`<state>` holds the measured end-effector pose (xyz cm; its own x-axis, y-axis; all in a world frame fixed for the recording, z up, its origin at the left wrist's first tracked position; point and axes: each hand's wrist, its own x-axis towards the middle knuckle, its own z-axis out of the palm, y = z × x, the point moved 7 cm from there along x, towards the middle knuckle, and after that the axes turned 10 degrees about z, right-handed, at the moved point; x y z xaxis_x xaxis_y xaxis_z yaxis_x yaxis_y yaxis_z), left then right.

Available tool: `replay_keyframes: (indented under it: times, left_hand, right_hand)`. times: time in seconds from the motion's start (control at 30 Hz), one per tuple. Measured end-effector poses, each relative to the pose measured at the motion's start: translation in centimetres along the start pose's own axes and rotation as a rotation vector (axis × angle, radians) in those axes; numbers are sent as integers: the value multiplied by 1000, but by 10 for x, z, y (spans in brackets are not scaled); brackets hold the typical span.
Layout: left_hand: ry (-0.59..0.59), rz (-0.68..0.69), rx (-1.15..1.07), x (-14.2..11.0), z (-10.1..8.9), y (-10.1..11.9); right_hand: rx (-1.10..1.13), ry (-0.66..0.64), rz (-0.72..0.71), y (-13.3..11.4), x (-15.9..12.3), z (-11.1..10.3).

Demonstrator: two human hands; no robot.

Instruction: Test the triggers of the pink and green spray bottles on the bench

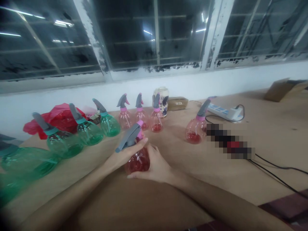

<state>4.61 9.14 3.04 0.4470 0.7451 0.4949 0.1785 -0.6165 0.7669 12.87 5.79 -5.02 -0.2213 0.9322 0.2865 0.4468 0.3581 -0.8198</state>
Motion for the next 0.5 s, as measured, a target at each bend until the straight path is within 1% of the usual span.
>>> replay_keyframes:
  times: [0.1, 0.23, 0.37, 0.5]
  left_hand:
    - [4, 30, 34, -1, -1, 2]
    - [19, 44, 16, -1, -3, 3]
    - [52, 52, 78, -3, -6, -1]
    - [44, 71, 117, -3, -5, -4]
  right_hand:
    - [5, 5, 16, 1, 0, 1]
    - [-8, 4, -10, -1, 0, 1]
    - [-1, 17, 3, -1, 2, -2]
    - [-5, 9, 7, -1, 2, -3]
